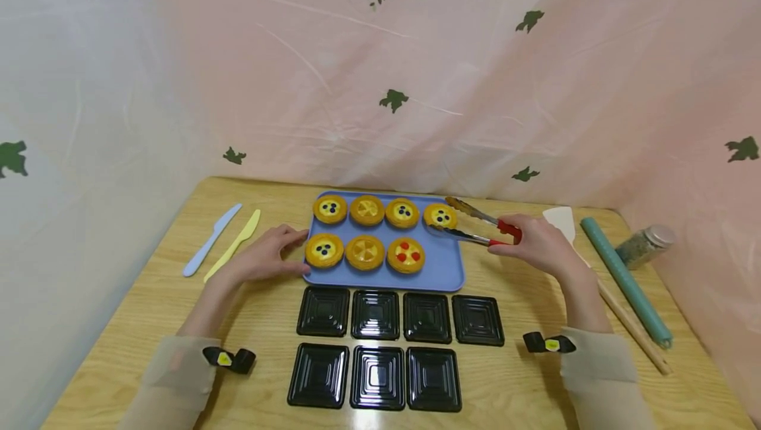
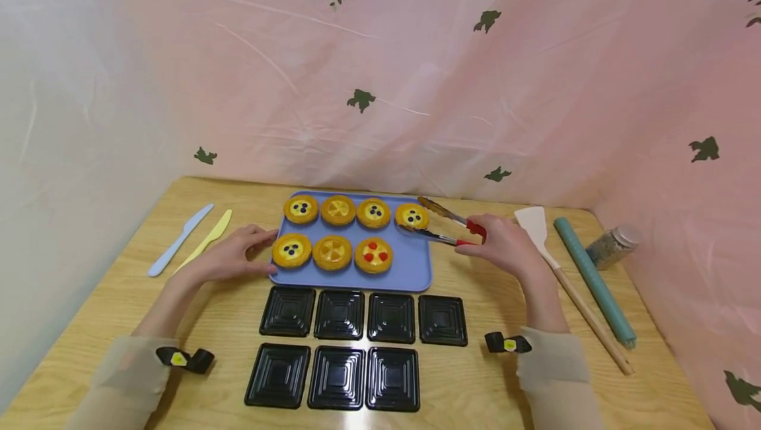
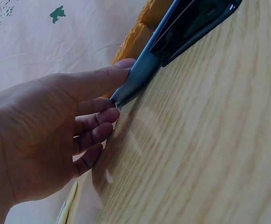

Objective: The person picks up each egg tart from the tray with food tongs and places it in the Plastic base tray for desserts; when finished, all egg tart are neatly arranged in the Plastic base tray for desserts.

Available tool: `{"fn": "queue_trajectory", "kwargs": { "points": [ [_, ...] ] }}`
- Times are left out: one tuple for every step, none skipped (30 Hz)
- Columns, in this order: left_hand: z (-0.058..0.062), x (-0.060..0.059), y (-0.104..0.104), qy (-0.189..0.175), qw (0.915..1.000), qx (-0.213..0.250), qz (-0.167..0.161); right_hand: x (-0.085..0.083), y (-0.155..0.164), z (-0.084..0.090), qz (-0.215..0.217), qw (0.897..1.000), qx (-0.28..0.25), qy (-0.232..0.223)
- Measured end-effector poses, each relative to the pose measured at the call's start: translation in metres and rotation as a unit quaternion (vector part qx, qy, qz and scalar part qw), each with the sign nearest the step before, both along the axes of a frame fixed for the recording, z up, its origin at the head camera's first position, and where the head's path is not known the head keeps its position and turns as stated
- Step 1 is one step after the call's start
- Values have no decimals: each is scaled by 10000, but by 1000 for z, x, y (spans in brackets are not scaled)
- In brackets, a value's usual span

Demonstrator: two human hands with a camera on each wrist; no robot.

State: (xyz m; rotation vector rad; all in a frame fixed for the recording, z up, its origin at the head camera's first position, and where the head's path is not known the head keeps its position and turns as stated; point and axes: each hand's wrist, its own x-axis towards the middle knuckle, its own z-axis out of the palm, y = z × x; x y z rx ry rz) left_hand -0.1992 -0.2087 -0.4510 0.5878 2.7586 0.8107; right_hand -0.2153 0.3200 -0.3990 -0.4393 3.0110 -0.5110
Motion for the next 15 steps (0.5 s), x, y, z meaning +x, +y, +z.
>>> {"fn": "queue_trajectory", "kwargs": {
  "points": [
    [0, 0, 0, 6, 10000, 1, -3, 0, 0, 0, 8, 10000, 13, -1],
    [0, 0, 0, 5, 10000, -3, -3, 0, 0, -1, 17, 10000, 25, -8],
    [0, -1, 0, 23, 10000, -5, -20, 0, -1, -1, 24, 10000, 37, -17],
    [0, -1, 0, 45, 10000, -9, -43, 0, -1, -1, 33, 10000, 46, -17],
    [-1, -1, 0, 37, 10000, -8, -34, 0, -1, -1, 42, 10000, 57, -14],
    [-1, -1, 0, 15, 10000, 4, -9, 0, -1, -1, 52, 10000, 62, -9],
    [-1, -1, 0, 4, 10000, 6, -1, -1, -1, -1, 63, 10000, 74, 5],
    [-2, -2, 0, 11, 10000, 4, -14, -1, -2, -1, 68, 9999, 80, 7],
    [-2, -2, 0, 7, 10000, 9, -8, -1, -2, -1, 75, 9999, 88, 15],
    [-2, -2, 0, -3, 10000, 10, 5, -1, -2, -1, 80, 9999, 104, 26],
    [-1, -2, 0, -23, 10000, 17, 26, -1, -2, -1, 84, 9999, 119, 31],
    [-1, -2, 0, -12, 10000, 29, 20, -1, -2, -1, 81, 9999, 133, 34],
    [-1, -2, 0, -11, 10000, 43, 18, -1, -3, -1, 76, 9999, 145, 31],
    [-1, -2, 0, -3, 10000, 55, 13, 0, -3, -1, 74, 9999, 150, 29],
    [-1, -1, 0, -8, 10000, 74, 30, 0, -3, -1, 72, 9998, 160, 29]
  ]
}}
